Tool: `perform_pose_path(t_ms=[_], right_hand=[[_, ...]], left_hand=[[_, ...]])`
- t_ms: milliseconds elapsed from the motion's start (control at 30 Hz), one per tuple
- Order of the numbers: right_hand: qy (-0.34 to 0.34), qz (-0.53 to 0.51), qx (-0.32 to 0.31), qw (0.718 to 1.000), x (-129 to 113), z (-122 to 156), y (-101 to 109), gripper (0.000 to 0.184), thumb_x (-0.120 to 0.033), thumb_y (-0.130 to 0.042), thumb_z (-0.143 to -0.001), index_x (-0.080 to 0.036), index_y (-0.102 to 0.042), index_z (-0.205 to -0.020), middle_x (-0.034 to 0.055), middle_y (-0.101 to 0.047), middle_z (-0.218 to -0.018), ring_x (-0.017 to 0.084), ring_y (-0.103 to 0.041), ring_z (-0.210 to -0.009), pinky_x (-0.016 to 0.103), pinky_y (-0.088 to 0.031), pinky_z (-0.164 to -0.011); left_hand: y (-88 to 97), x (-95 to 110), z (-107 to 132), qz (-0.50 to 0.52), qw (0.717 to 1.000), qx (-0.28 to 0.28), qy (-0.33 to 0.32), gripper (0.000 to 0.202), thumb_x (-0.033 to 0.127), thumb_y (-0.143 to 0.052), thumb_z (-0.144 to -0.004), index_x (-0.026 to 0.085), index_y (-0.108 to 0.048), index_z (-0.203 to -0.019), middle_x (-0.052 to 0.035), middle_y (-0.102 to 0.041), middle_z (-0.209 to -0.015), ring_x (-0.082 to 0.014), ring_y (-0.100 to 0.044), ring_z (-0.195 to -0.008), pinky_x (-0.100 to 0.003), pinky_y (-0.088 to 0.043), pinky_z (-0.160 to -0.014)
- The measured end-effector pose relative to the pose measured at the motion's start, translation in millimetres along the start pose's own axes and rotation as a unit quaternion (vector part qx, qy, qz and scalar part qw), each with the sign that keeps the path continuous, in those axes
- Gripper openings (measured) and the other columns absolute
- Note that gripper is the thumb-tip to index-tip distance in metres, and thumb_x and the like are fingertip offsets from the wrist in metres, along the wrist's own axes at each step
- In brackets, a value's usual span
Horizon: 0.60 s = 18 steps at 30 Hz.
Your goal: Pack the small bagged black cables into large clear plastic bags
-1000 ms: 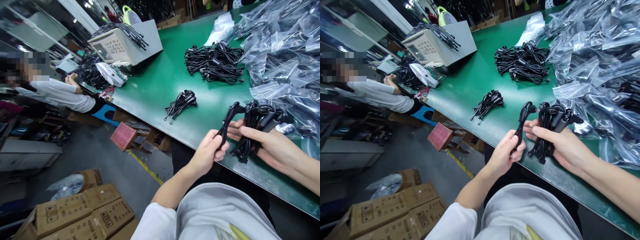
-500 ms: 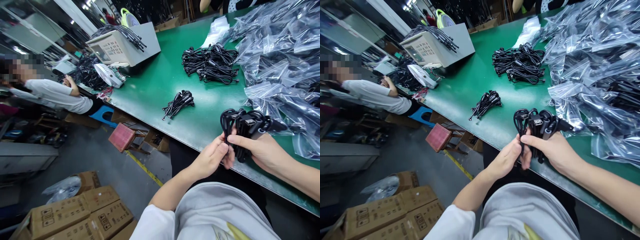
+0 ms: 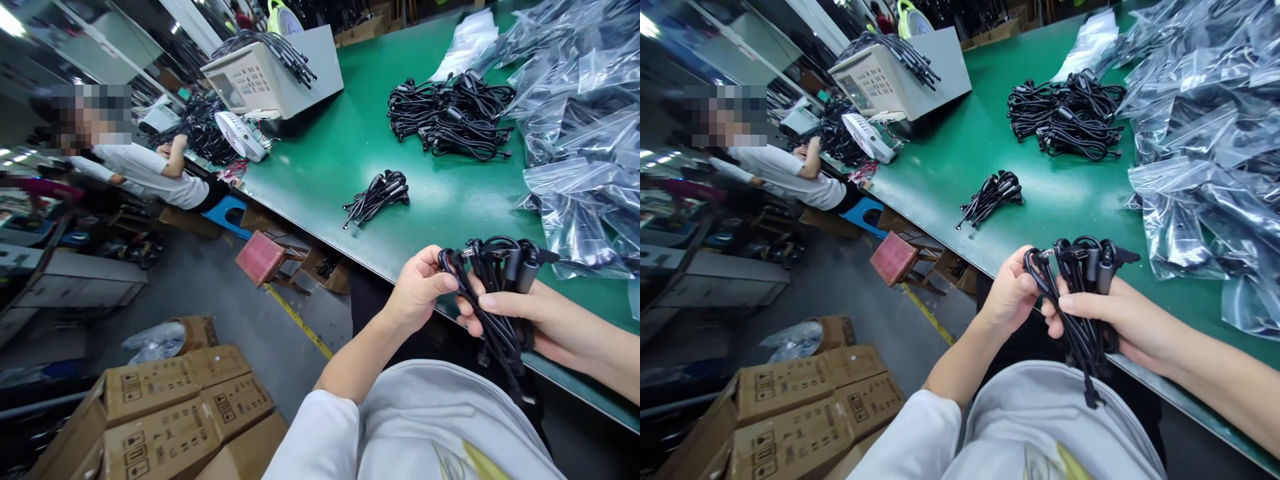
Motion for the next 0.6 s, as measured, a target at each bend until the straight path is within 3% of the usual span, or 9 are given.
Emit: perform_pose_path(t_ms=[133, 267, 367, 467, 600], right_hand=[[0.0, -0.022, -0.006, 1.0, 3, -3, 2, 0.02, -0.037, -0.083, -0.072, -0.024, -0.068, -0.077, 0.0021, -0.069, -0.082, 0.019, -0.068, -0.068, 0.03, -0.059, -0.067], [0.033, 0.045, 0.019, 0.998, -4, -4, 6, 0.023, -0.04, -0.082, -0.073, -0.024, -0.066, -0.078, 0.0008, -0.069, -0.082, 0.019, -0.068, -0.07, 0.03, -0.056, -0.069], [0.074, 0.191, 0.086, 0.975, -12, -2, 16, 0.028, -0.05, -0.079, -0.074, -0.026, -0.067, -0.081, 0.001, -0.071, -0.081, 0.024, -0.068, -0.078, 0.035, -0.054, -0.075], [0.076, 0.355, 0.138, 0.921, -17, 2, 19, 0.037, -0.064, -0.073, -0.073, -0.027, -0.069, -0.079, 0.002, -0.073, -0.079, 0.03, -0.067, -0.082, 0.042, -0.051, -0.08], [0.066, 0.41, 0.144, 0.898, -20, 5, 14, 0.047, -0.076, -0.064, -0.072, -0.03, -0.07, -0.076, 0.0012, -0.074, -0.082, 0.031, -0.067, -0.082, 0.044, -0.051, -0.08]], left_hand=[[-6.4, -17, -2, 0.082, 0.996, -0.039, 0.005, 0.064, 0.07, -0.083, -0.06, 0.02, -0.052, -0.085, 0.0029, -0.059, -0.065, -0.0116, -0.055, -0.046, -0.023, -0.041, -0.042], [-9.9, -23, -4, 0.086, 0.992, -0.084, 0.027, 0.056, 0.07, -0.072, -0.074, 0.019, -0.056, -0.09, 0.0013, -0.059, -0.064, -0.0137, -0.057, -0.047, -0.026, -0.045, -0.045], [3.4, -7, -2, 0.051, 0.997, -0.037, -0.045, 0.054, 0.067, -0.073, -0.076, 0.019, -0.059, -0.097, -0.0016, -0.063, -0.081, -0.0122, -0.059, -0.064, -0.027, -0.05, -0.063], [16.3, 13, 5, -0.039, 0.991, 0.016, -0.128, 0.06, 0.065, -0.081, -0.068, 0.022, -0.061, -0.104, -0.0038, -0.064, -0.098, -0.0154, -0.06, -0.086, -0.028, -0.049, -0.081], [22.1, 15, 10, -0.108, 0.985, 0.043, -0.13, 0.053, 0.064, -0.074, -0.077, 0.024, -0.06, -0.108, -0.0046, -0.064, -0.101, -0.0175, -0.06, -0.093, -0.03, -0.048, -0.088]])
Point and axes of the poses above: each hand's wrist, its own z-axis away from the middle knuckle, its own y-axis out of the back of the hand, x = y × z, the point moved 8 cm from there along -z, towards the middle knuckle
